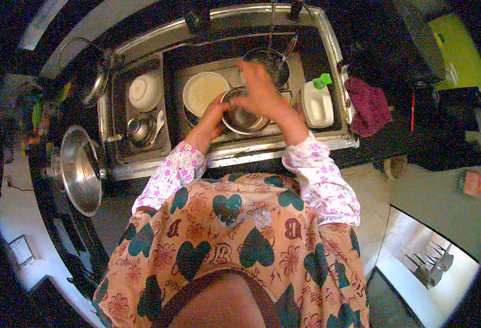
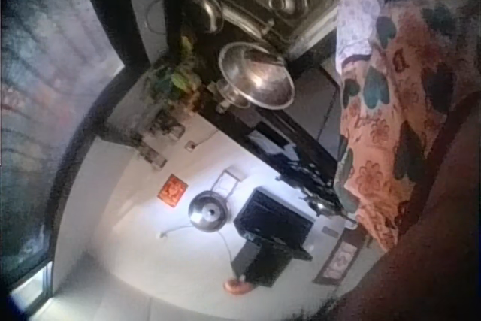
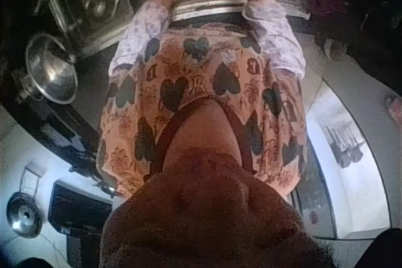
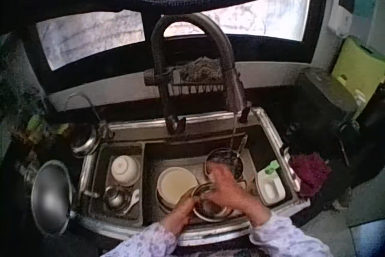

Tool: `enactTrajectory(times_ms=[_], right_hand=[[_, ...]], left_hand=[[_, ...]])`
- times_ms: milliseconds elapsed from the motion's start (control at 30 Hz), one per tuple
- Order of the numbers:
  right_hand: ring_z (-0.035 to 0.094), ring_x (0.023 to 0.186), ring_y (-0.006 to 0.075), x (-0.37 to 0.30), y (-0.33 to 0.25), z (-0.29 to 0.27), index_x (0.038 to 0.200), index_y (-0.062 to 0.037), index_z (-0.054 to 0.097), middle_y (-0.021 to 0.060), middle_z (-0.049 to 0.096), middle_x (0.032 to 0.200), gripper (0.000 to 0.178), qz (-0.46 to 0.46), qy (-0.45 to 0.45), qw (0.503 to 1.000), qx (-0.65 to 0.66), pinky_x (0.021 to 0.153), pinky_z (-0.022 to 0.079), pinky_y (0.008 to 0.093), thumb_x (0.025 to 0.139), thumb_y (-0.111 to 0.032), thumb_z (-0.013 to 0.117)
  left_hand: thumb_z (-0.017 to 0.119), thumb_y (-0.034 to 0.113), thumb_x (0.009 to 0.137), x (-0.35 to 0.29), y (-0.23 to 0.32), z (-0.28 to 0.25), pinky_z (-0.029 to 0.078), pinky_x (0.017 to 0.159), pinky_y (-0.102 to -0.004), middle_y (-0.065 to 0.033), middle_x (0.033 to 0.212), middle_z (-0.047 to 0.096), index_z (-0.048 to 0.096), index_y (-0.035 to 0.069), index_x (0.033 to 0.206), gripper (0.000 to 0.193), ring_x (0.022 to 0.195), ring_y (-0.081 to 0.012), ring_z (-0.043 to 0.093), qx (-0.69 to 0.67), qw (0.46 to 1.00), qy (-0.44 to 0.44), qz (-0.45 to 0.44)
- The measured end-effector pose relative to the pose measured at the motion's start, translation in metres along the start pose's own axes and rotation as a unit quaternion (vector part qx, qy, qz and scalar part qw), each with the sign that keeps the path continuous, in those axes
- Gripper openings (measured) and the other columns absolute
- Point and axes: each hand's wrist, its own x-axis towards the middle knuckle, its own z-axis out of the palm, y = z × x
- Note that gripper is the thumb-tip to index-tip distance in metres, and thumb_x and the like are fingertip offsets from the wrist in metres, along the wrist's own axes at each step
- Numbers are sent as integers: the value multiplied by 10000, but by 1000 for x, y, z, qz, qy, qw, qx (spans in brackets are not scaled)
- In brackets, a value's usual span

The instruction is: The person washes various kitchen items in a sink, including a metal bowl, chopsticks, a small metal pot, and a white plate. They use a sponge and running water to clean each item, rinsing them thoroughly before placing them aside.

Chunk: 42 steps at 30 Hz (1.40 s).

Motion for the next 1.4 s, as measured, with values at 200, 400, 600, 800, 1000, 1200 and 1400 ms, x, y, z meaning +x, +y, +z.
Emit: enactTrajectory(times_ms=[200,400,600,800,1000,1200,1400], right_hand=[[594,794,354,-30,40,23,1093,-35,493,195,612,863,413,137,-28,988,60,724,468,410,715,-109,642],[585,776,204,-58,16,69,1019,2,543,74,622,887,268,433,173,699,542,706,466,314,763,-49,605],[599,814,315,-29,29,-4,979,-89,527,125,591,942,338,70,-28,996,36,632,486,343,666,-15,632],[587,836,314,-22,16,5,1013,-79,499,118,588,955,420,187,110,975,52,657,486,361,652,-121,709],[605,883,268,-50,-6,40,1132,-85,483,94,603,1004,411,515,62,566,640,660,519,403,769,-178,654],[632,766,253,-52,-2,-5,1205,-11,391,165,550,1047,411,417,-117,625,649,695,555,358,802,38,456],[577,931,312,-41,10,-27,1184,-10,420,199,539,1076,488,171,-18,984,46,772,486,383,724,-24,583]], left_hand=[[434,-37,674,-15,14,40,445,811,-266,-70,1122,554,498,35,1201,536,965,-165,535,128,966,40,220],[535,-39,689,-10,1,47,305,1007,-324,-82,1317,384,447,27,1215,537,1203,-201,377,271,843,48,462],[616,50,691,-6,34,28,323,986,-327,-116,1235,464,423,31,1223,566,1153,-228,435,204,963,-116,132],[461,-60,620,-6,13,58,352,960,-297,-100,1150,520,505,16,1131,518,1083,-206,483,151,962,-2,226],[430,-93,631,-1,5,66,340,980,-318,-121,1175,470,505,17,1106,494,1131,-235,442,236,838,66,488],[413,-98,723,2,14,43,359,938,-287,-87,1104,525,472,2,1126,419,1043,-198,496,98,893,135,417],[481,-36,776,13,12,33,382,882,-274,-84,1068,540,500,6,1105,333,993,-179,502,115,945,169,255]])
